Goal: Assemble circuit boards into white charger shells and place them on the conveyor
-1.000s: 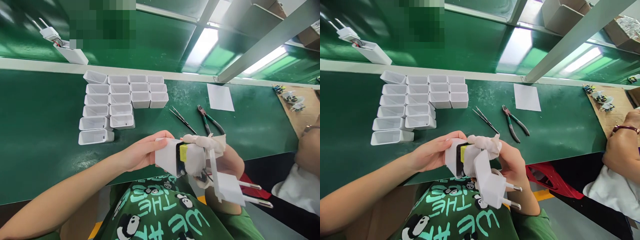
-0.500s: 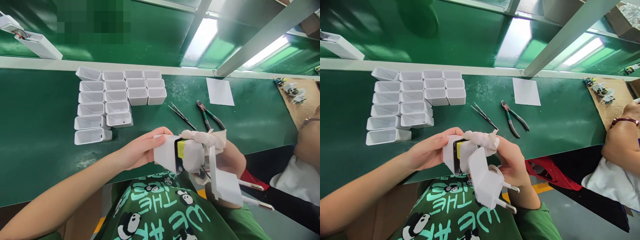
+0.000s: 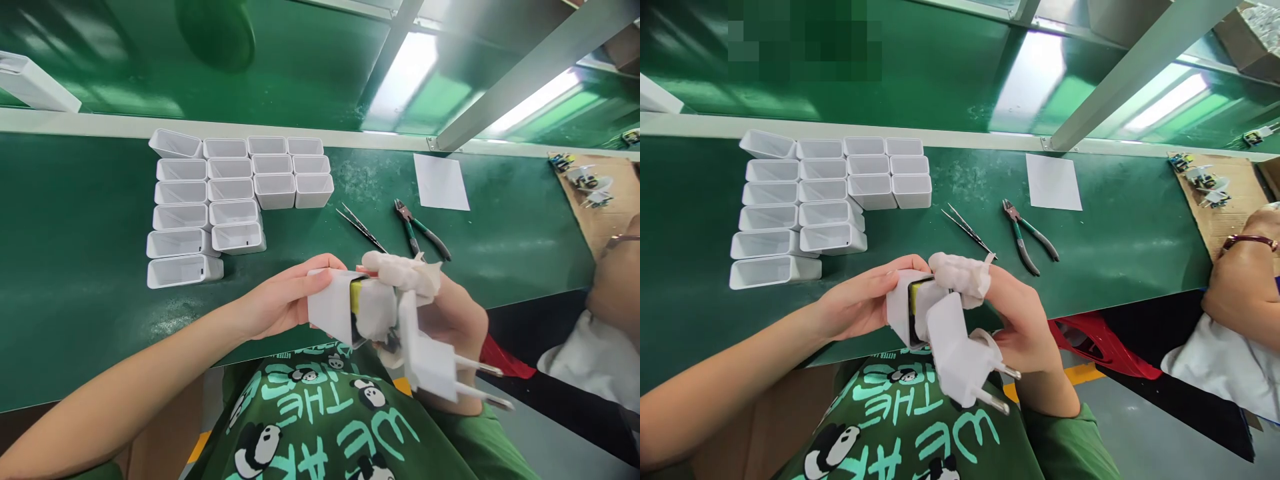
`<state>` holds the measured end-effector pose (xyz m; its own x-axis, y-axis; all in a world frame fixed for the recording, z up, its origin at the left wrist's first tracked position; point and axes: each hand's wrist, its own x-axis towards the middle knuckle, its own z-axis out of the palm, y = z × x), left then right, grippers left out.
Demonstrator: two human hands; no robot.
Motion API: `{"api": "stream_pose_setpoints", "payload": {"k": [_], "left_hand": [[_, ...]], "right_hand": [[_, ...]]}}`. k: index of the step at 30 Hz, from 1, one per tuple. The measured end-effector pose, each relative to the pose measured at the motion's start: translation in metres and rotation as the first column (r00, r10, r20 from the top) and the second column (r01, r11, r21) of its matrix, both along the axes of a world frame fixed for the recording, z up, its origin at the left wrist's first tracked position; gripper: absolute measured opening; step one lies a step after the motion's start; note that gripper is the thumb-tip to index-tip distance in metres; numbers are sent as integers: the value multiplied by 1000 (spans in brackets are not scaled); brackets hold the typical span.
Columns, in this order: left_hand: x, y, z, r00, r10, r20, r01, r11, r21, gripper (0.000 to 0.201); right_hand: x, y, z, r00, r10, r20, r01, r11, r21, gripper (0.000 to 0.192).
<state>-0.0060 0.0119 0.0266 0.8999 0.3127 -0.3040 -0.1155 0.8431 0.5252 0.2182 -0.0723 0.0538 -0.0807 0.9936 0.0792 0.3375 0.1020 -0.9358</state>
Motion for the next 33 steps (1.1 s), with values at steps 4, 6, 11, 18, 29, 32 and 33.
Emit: {"api": "stream_pose_setpoints", "payload": {"k": [4, 6, 11, 18, 29, 32, 33], "left_hand": [[0, -1, -6, 999, -43, 8, 43, 998, -47, 37], [0, -2, -11, 998, -62, 8, 62, 996, -61, 39], [6, -8, -13, 990, -130, -48, 129, 991, -24, 52], [-6, -2, 8, 871, 473, -131, -196, 581, 790, 47], [8, -10, -3, 757, 641, 125, 215, -425, 879, 27], [4, -6, -5, 727, 643, 241, 150, -491, 858, 27], [3, -5, -4, 719, 637, 277, 132, -517, 846, 29]], "right_hand": [[5, 10, 2, 968, 207, 143, -232, 955, 184, 69], [7, 17, 2, 930, 313, 192, -345, 925, 163, 75], [0, 30, 6, 822, 470, 323, -564, 754, 336, 59], [-19, 16, -28, 955, 7, 296, -118, 926, 359, 50], [-30, 11, -64, 908, -184, 375, 52, 940, 337, 62], [-30, 12, -63, 927, -160, 339, 42, 943, 330, 64], [-30, 12, -63, 931, -157, 329, 40, 942, 334, 64]]}}
